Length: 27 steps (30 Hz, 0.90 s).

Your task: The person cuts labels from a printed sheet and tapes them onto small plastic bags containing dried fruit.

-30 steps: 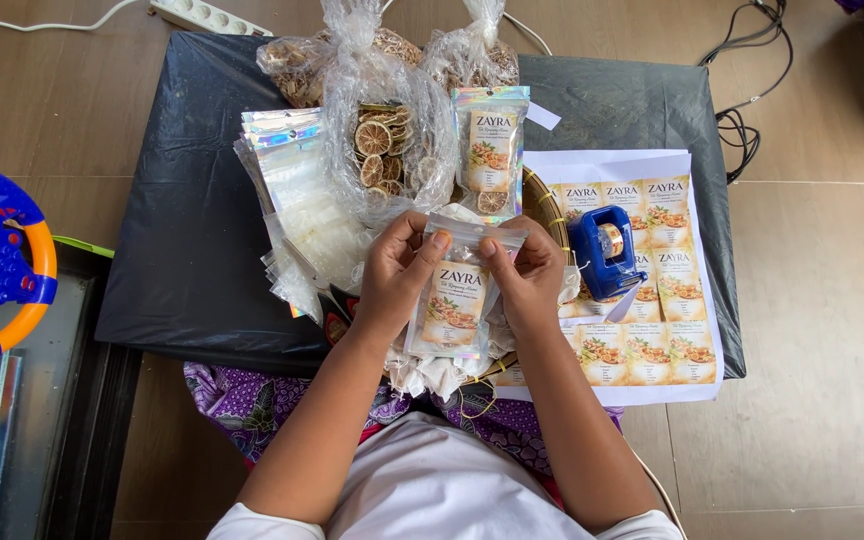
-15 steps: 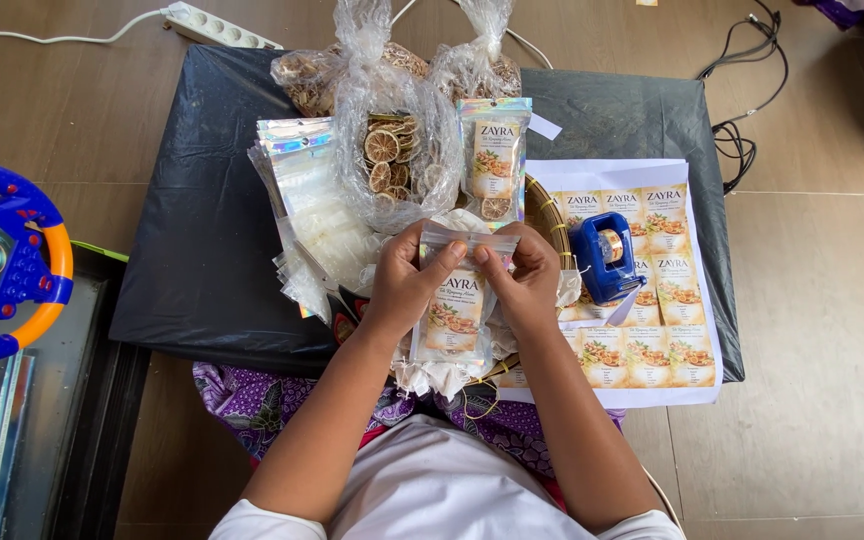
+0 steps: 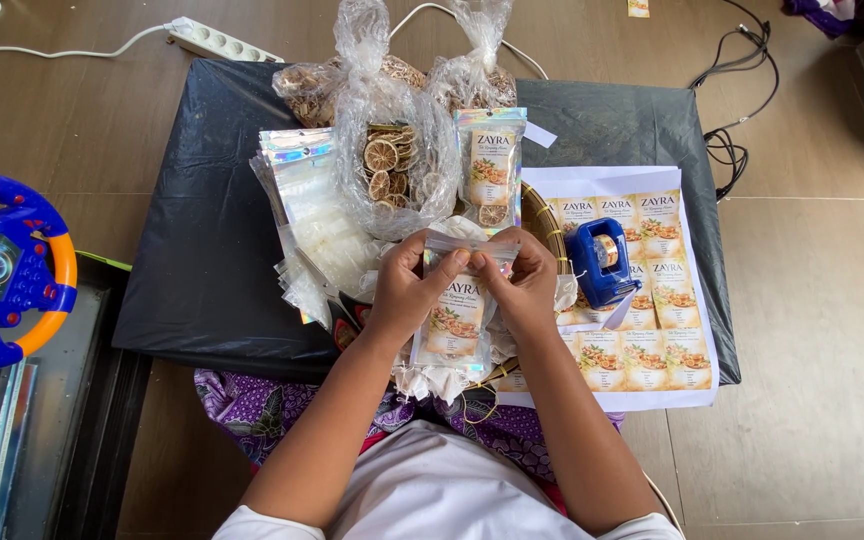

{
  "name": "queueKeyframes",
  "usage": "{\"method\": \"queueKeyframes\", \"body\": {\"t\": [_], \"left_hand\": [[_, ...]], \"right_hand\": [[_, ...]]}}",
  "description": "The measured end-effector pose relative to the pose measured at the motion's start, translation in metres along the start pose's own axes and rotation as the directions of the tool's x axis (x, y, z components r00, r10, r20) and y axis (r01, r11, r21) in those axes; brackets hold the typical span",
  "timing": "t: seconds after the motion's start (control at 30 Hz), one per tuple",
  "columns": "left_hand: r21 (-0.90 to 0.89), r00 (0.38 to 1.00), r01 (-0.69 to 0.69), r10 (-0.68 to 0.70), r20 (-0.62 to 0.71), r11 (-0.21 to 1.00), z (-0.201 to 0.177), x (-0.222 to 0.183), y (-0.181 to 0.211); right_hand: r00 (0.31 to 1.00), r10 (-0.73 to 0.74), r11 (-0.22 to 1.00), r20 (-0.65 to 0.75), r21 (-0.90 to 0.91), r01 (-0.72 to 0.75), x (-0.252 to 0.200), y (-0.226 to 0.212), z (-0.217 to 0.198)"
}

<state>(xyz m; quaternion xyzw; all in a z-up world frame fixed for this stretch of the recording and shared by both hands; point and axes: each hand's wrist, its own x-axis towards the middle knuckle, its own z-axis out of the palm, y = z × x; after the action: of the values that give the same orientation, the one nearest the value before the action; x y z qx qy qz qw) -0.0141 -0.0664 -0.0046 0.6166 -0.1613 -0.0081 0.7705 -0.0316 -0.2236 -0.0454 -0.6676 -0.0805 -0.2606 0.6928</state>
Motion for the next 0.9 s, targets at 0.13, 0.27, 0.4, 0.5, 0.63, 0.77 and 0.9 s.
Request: {"method": "queueKeyframes", "body": {"t": [0.13,0.27,0.4,0.5,0.63,0.77,0.9], "left_hand": [[0.008,1.000,0.016,-0.016,0.006,1.000,0.000,0.000,-0.002],[0.028,1.000,-0.013,0.012,0.012,1.000,-0.003,0.000,0.007],[0.020,1.000,-0.001,0.000,0.025,1.000,-0.007,-0.001,0.005],[0.017,1.000,-0.010,0.010,0.027,1.000,-0.007,-0.001,0.007],[0.015,0.999,0.003,-0.003,0.036,1.000,-0.005,-0.003,0.017],[0.008,0.999,-0.015,0.014,0.042,1.000,-0.007,0.000,0.009],[0.017,1.000,-0.005,0.004,0.029,1.000,-0.009,0.000,0.003]], "right_hand": [[1.000,0.011,1.000,-0.014,0.019,-0.011,-0.001,-0.001,0.001],[1.000,0.012,1.000,-0.025,-0.006,-0.013,-0.001,-0.004,0.002],[0.998,0.020,0.999,-0.053,0.046,-0.018,-0.004,-0.004,0.003],[0.998,0.013,0.999,-0.055,0.054,-0.010,-0.003,-0.005,0.005],[0.997,0.010,1.000,-0.076,0.027,-0.008,-0.004,-0.010,0.008],[0.991,0.010,1.000,-0.133,-0.021,-0.013,0.009,-0.040,0.016],[0.996,-0.024,0.941,-0.083,-0.337,-0.005,0.040,-0.047,0.000]]}}
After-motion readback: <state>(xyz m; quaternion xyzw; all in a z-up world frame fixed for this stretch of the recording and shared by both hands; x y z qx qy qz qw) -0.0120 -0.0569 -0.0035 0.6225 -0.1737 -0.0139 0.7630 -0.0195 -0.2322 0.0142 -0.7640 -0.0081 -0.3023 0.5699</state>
